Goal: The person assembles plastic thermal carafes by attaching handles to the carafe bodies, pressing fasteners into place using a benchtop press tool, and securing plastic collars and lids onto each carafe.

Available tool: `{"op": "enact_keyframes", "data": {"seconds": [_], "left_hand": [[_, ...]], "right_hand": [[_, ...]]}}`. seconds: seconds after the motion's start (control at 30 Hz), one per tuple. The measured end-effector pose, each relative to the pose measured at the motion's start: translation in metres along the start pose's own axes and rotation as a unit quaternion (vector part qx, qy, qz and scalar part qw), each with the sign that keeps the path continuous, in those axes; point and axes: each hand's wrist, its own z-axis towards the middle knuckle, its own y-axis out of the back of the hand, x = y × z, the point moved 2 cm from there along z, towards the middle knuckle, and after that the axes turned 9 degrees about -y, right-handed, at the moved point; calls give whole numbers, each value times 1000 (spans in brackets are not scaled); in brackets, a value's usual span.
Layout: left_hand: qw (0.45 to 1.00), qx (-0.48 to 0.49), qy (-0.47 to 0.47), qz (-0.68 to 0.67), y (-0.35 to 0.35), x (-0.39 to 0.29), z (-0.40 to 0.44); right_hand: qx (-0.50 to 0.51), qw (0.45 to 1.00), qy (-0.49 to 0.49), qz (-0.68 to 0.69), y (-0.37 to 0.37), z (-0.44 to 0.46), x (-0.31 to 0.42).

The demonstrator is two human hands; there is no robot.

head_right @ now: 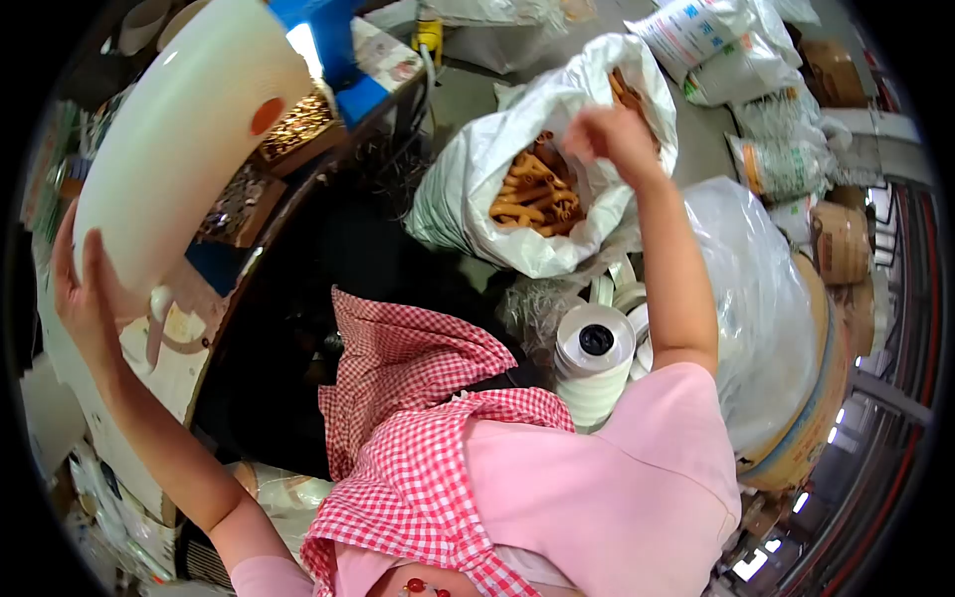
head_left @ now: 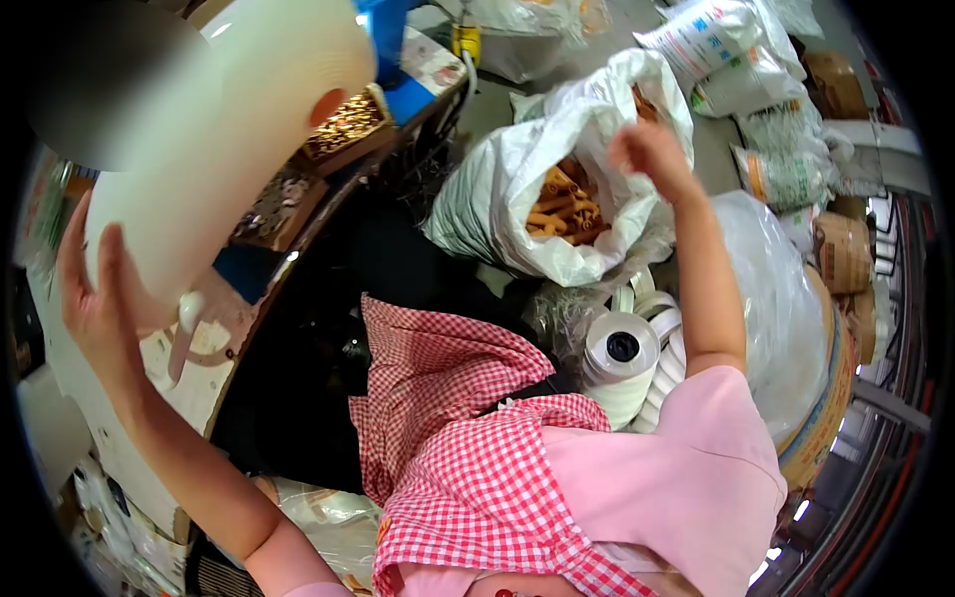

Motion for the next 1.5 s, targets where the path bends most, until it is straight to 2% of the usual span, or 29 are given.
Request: {"op": "enact_keyframes", "data": {"seconds": [0.03, 0.1, 0.17, 0.23, 0.3, 0.33, 0.37, 0.43, 0.47, 0.5, 0.53, 0.57, 0.7, 0.77, 0.8, 0.9, 1.03, 1.07, 1.1, 1.2, 1.23, 1.27, 1.33, 1.37, 1.47, 1.5], "left_hand": [[999, 15, 5, -28, 1, 4, 1], [997, 9, 42, -57, 4, 11, 0], [997, 30, 43, -61, 5, 9, -1], [998, 5, 59, -5, 6, -2, -1], [997, 10, 76, 0, 8, -3, -2], [997, 15, 70, 6, 10, -2, -1], [998, 19, 65, 9, 12, 0, -1], [997, 23, 75, 9, 19, 11, 0], [998, 26, 61, 6, 22, 18, 0], [998, 27, 48, -1, 21, 22, -1], [999, 39, 28, 1, 21, 20, -1], [997, 28, 63, -47, 18, 19, -2], [997, 19, 62, -49, 9, 16, -2], [998, -1, 51, -26, 12, 12, -4], [1000, 12, 23, -6, 10, 9, -3], [997, 19, -51, 58, 13, 28, 0], [985, -1, -91, 145, 4, -12, -2], [987, 1, -94, 127, -2, -20, 0], [987, -9, -54, 149, 3, -25, -3], [985, -49, -29, 162, -3, -34, -5], [986, -62, -29, 153, -3, -29, -5], [987, -79, -23, 142, 1, -28, -6], [990, -69, -15, 125, 3, -27, -7], [990, -81, -8, 115, 2, -26, -7], [983, -139, -42, 111, 2, -24, -10], [983, -152, -32, 100, 1, -22, -11]], "right_hand": [[-95, 986, -111, -74, -2, -3, -41], [-109, 966, -210, -103, -18, 19, -118], [-142, 920, -129, -343, -24, 76, -190], [-159, 912, -76, -371, -55, 114, -234], [-129, 859, -101, -485, -80, 138, -261], [-118, 853, -158, -484, -82, 144, -271], [-113, 856, -156, -480, -80, 139, -265], [-96, 844, -3, -528, -67, 116, -239], [-176, 871, 79, -453, -63, 95, -223], [-179, 868, 78, -457, -58, 78, -207], [-197, 883, 150, -400, -52, 59, -187], [-215, 889, 220, -338, -47, 38, -167], [-200, 919, 223, -257, -54, -25, -101], [-116, 965, 209, -106, -65, -40, -74], [-108, 955, 255, -104, -73, -45, -60], [-67, 943, 297, -136, -102, -58, -17], [89, 967, 237, -26, -169, -57, 51], [144, 956, 255, -1, -187, -54, 72], [203, 940, 275, 16, -208, -52, 95], [177, 914, 324, -169, -278, -82, 183], [181, 881, 385, -207, -321, -94, 225], [170, 870, 394, -245, -346, -101, 248], [154, 795, 440, -387, -385, -100, 286], [120, 737, 499, -441, -403, -89, 295], [117, 694, 490, -514, -436, -64, 310], [137, 705, 466, -517, -444, -61, 310]]}}
